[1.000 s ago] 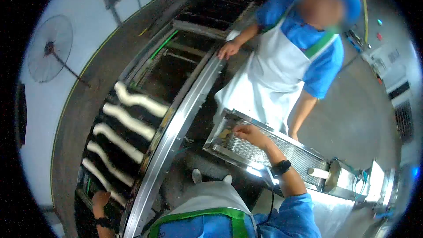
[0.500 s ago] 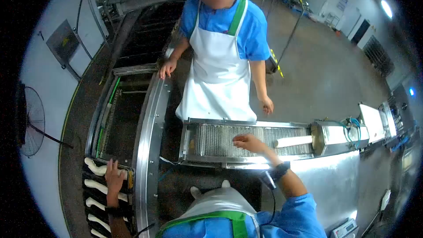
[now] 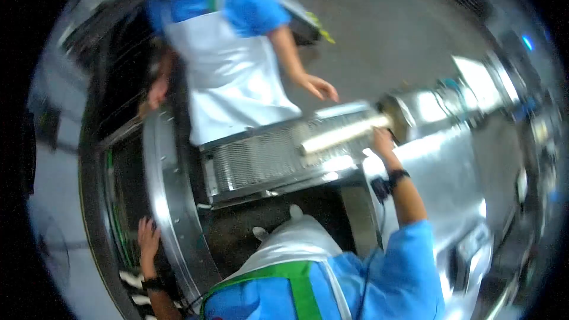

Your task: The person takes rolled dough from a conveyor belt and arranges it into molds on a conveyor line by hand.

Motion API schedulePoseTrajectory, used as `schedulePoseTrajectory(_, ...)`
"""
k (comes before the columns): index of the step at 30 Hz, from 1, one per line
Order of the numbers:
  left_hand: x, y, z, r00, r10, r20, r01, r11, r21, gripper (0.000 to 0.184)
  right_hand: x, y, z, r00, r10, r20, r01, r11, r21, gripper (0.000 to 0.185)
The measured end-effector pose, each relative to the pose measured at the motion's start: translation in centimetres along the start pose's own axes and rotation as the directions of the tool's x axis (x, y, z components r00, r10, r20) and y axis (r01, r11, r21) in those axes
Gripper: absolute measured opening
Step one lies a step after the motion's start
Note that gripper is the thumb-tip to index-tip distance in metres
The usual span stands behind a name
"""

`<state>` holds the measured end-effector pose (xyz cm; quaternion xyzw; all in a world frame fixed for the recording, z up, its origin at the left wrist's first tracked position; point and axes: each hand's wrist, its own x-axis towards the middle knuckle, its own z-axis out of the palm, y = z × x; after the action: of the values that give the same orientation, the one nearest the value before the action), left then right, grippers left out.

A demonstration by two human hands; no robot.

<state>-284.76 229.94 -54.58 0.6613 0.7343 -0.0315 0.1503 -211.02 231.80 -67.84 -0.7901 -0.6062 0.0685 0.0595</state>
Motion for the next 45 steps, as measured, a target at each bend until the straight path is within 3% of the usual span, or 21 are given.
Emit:
schedulePoseTrajectory(2,-0.2,2.7,-0.5,0.999,0.038,-0.028,-0.039,0.998,-0.039,0.045,0.8,-1.0,-2.0,0.993,0.112,-0.023,-0.113,0.993,-0.046,0.058)
schedulePoseTrajectory(3,-0.4,3.3,0.0,0.998,0.023,-0.054,-0.023,1.0,-0.008,0.045,1.9,0.9,-0.4,0.99,-0.093,-0.108,0.072,0.981,-0.182,0.055)
schedulePoseTrajectory(5,-0.7,5.0,-0.1,0.998,-0.003,-0.066,0.004,1.0,0.005,0.045,3.1,-0.8,-1.7,0.983,-0.173,-0.063,0.147,0.943,-0.297,0.036)
schedulePoseTrajectory(6,-1.0,5.9,-0.4,0.997,-0.01,-0.073,0.01,1.0,-0.001,0.045,4.2,-0.8,-0.9,0.997,-0.032,0.072,0.052,0.955,-0.292,0.04)
schedulePoseTrajectory(8,-1.2,6.0,0.1,0.997,-0.016,-0.077,0.014,1.0,-0.019,0.044,5.5,-2.1,-1.1,0.991,-0.056,0.12,0.096,0.928,-0.359,0.036)
schedulePoseTrajectory(10,-2.0,5.1,1.2,0.994,-0.051,-0.102,0.042,0.996,-0.081,0.044,6.4,-2.2,-0.2,0.966,-0.205,0.156,0.247,0.91,-0.334,0.037)
schedulePoseTrajectory(12,-2.7,5.2,1.4,0.995,-0.063,-0.074,0.059,0.997,-0.055,0.045,7.3,-4.4,-1.5,0.913,-0.182,0.365,0.312,0.889,-0.337,0.038)
schedulePoseTrajectory(13,-2.9,4.9,1.8,0.995,-0.084,-0.048,0.082,0.995,-0.049,0.046,7.7,-4.3,-1.9,0.849,-0.37,0.377,0.469,0.857,-0.215,0.033)
schedulePoseTrajectory(14,-3.3,4.6,2.0,0.994,-0.097,-0.049,0.094,0.994,-0.058,0.046,8.2,-4.6,-1.8,0.843,-0.38,0.38,0.481,0.848,-0.22,0.033)
schedulePoseTrajectory(15,-3.8,4.6,1.7,0.992,-0.121,-0.033,0.117,0.987,-0.109,0.046,8.7,-4.7,-2.2,0.832,-0.385,0.399,0.446,0.892,-0.069,0.029)
schedulePoseTrajectory(16,-4.3,4.6,1.7,0.99,-0.143,-0.017,0.138,0.977,-0.16,0.045,8.6,-6.2,-3.6,0.82,-0.392,0.418,0.396,0.915,0.082,0.025)
schedulePoseTrajectory(17,-4.5,4.6,1.8,0.988,-0.15,-0.016,0.145,0.975,-0.171,0.045,6.6,-10.5,-7.3,0.83,-0.335,0.446,0.073,0.858,0.508,0.023)
schedulePoseTrajectory(18,-4.5,4.3,1.9,0.99,-0.139,0.021,0.14,0.958,-0.25,0.046,6.9,-11.7,-7.8,0.827,-0.336,0.451,0.078,0.862,0.5,0.023)
schedulePoseTrajectory(20,-4.5,3.7,1.7,0.991,-0.121,0.059,0.134,0.935,-0.328,0.046,7.0,-13.9,-8.4,0.774,-0.438,0.457,0.002,0.724,0.69,0.026)
schedulePoseTrajectory(24,-5.2,3.9,1.7,0.996,-0.083,-0.017,0.069,0.907,-0.415,0.044,3.8,-22.5,-11.9,0.786,-0.455,0.419,-0.095,0.58,0.809,0.034)
schedulePoseTrajectory(26,-5.4,3.3,2.0,0.996,-0.076,-0.047,0.048,0.896,-0.441,0.044,2.8,-27.2,-13.6,0.754,-0.559,0.343,-0.018,0.505,0.863,0.032)
schedulePoseTrajectory(28,-5.4,2.2,2.9,0.993,-0.042,-0.108,-0.015,0.876,-0.481,0.044,1.8,-32.5,-15.0,0.773,-0.573,0.272,-0.072,0.347,0.935,0.033)
schedulePoseTrajectory(34,-6.7,-0.7,4.6,0.982,-0.076,-0.174,-0.021,0.866,-0.499,0.045,1.3,-44.3,-17.0,0.704,-0.693,0.153,-0.002,0.213,0.977,0.031)
schedulePoseTrajectory(36,-6.4,-1.7,4.4,0.984,-0.073,-0.161,-0.022,0.852,-0.522,0.046,0.3,-46.4,-17.1,0.733,-0.677,0.07,0.038,0.143,0.989,0.031)
schedulePoseTrajectory(41,-0.5,-4.2,3.4,0.983,-0.151,-0.107,0.091,0.898,-0.431,0.056,-0.9,-47.7,-16.0,0.752,-0.656,0.064,-0.045,0.045,0.998,0.03)
schedulePoseTrajectory(45,6.5,-5.0,1.3,0.983,-0.14,-0.118,0.097,0.945,-0.312,0.057,-1.8,-46.9,-17.2,0.769,-0.629,0.109,-0.062,0.096,0.993,0.035)
